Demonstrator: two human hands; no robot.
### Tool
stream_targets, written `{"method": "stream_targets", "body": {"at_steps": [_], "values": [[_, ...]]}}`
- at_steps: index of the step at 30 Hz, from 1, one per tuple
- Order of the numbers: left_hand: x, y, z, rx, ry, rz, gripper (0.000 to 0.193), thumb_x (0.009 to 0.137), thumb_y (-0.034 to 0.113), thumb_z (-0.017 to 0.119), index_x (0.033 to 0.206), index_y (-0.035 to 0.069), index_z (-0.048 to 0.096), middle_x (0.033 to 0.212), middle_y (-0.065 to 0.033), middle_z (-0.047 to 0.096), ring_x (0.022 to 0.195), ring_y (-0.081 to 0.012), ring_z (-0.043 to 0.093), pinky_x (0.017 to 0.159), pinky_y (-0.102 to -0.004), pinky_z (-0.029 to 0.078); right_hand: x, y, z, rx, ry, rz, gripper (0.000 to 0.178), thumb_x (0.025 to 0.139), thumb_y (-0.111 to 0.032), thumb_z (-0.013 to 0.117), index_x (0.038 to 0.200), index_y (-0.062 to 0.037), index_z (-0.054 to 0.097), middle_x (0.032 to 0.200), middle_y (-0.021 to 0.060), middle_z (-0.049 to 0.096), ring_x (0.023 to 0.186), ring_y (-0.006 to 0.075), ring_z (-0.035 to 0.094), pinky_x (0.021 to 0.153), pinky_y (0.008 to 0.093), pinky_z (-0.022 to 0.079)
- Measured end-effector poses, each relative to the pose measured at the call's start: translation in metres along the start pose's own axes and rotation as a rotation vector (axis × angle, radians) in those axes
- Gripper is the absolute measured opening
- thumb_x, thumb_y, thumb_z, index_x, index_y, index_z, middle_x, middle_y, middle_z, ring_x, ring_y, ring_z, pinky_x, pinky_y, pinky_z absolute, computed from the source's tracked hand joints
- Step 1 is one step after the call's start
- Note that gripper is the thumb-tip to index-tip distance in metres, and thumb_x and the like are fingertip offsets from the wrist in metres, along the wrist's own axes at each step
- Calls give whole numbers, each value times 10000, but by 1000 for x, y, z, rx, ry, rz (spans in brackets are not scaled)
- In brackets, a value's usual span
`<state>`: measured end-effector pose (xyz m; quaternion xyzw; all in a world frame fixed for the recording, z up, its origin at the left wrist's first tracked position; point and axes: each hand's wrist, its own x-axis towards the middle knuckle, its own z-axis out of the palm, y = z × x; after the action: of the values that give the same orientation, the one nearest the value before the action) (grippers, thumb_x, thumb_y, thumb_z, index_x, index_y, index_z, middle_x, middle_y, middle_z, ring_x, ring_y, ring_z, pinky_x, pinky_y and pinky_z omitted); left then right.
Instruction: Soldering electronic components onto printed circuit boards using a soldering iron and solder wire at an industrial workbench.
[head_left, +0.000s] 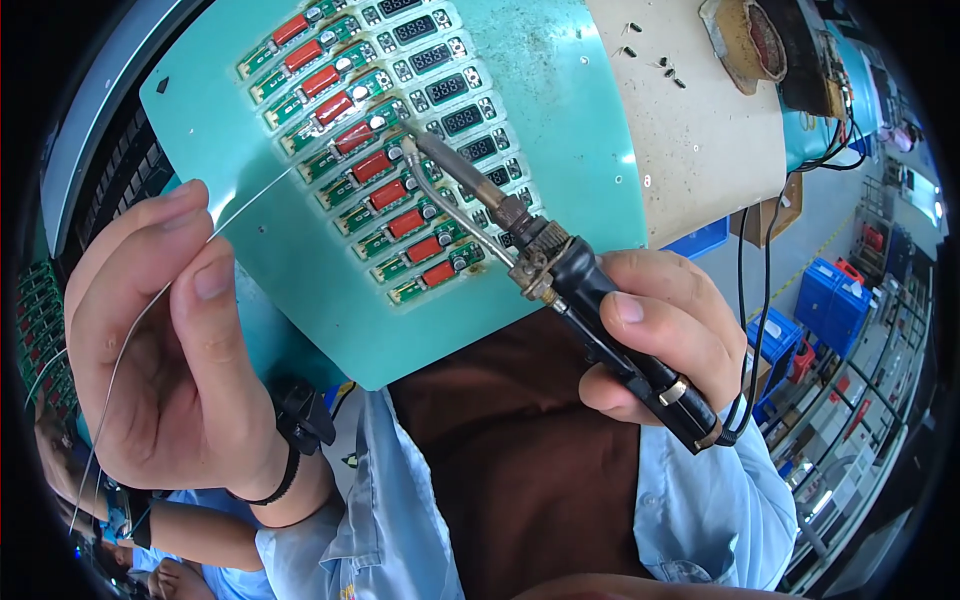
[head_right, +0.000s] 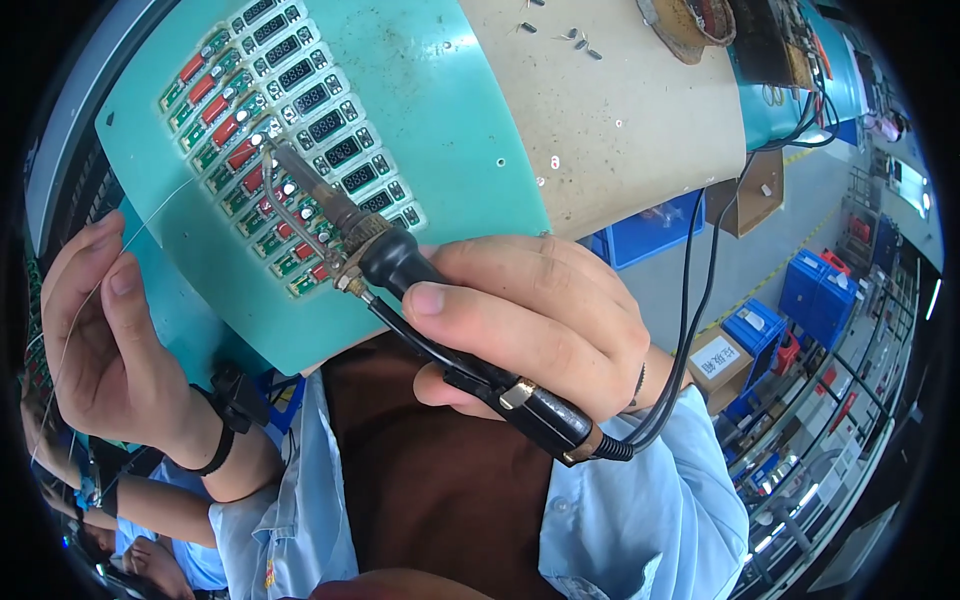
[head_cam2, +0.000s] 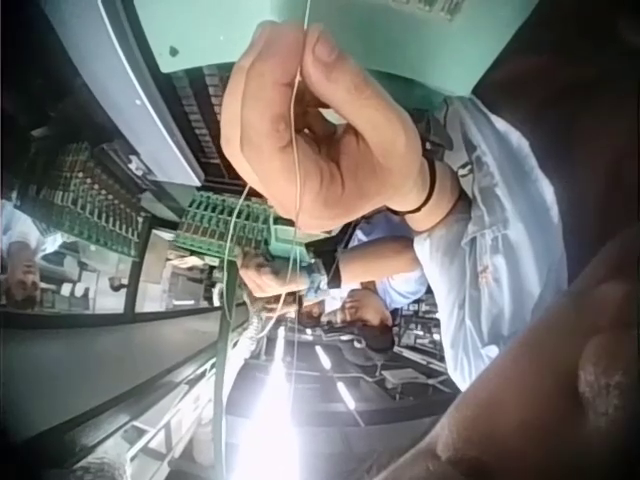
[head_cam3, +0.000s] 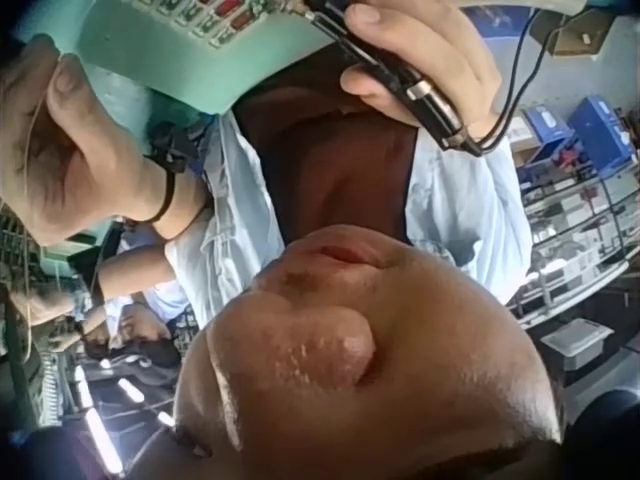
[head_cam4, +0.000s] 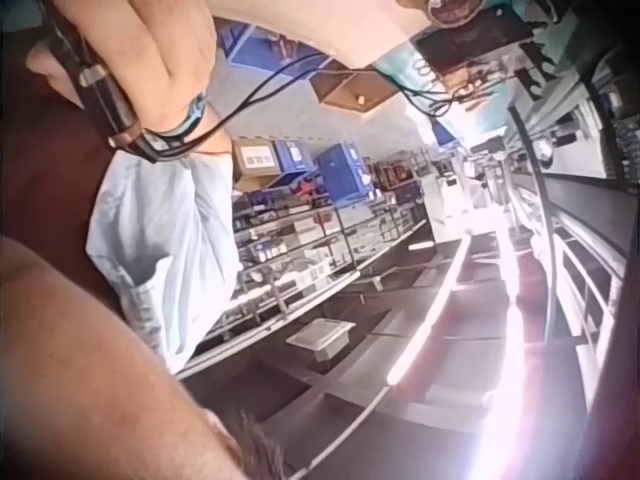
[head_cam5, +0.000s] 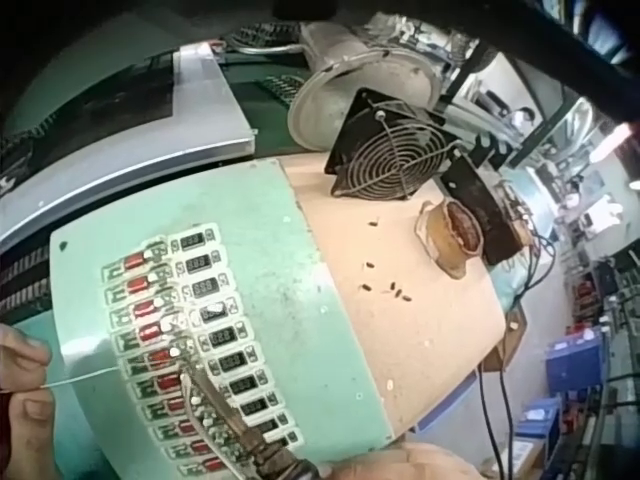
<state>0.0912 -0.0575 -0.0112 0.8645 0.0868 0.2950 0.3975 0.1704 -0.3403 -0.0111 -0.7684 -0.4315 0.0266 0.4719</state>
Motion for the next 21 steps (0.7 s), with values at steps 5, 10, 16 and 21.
{"method": "stream_targets", "body": {"at_steps": [5,10,16,21], "values": [[0,-1,-1,0,-50,15,147,992,-69,638,1129,-101,681,1172,-258,713,999,-211,725,812,-254,582,0,0,0,31,-14,4,474,863,-230,855,1261,-27,696,1089,175,719,908,298,724,720,359,569],[-2,2,-2,0,-63,-17,146,992,-67,639,1129,-95,682,1170,-255,716,987,-201,724,808,-247,577,-1,-1,0,34,-28,23,463,865,-231,851,1252,-26,700,1077,173,722,909,296,725,717,361,571],[-2,3,-2,-1,-77,-37,145,990,-71,637,1126,-89,685,1169,-252,718,984,-198,726,805,-242,578,-1,-1,1,34,-34,34,465,863,-241,852,1248,-28,704,1068,170,723,903,293,726,715,362,574],[-2,1,-1,-20,-104,-11,142,986,-84,632,1118,-93,684,1163,-250,719,985,-206,730,811,-251,587,0,-1,1,37,-31,40,469,862,-249,852,1248,-28,704,1066,168,724,894,291,727,708,360,574]]}}
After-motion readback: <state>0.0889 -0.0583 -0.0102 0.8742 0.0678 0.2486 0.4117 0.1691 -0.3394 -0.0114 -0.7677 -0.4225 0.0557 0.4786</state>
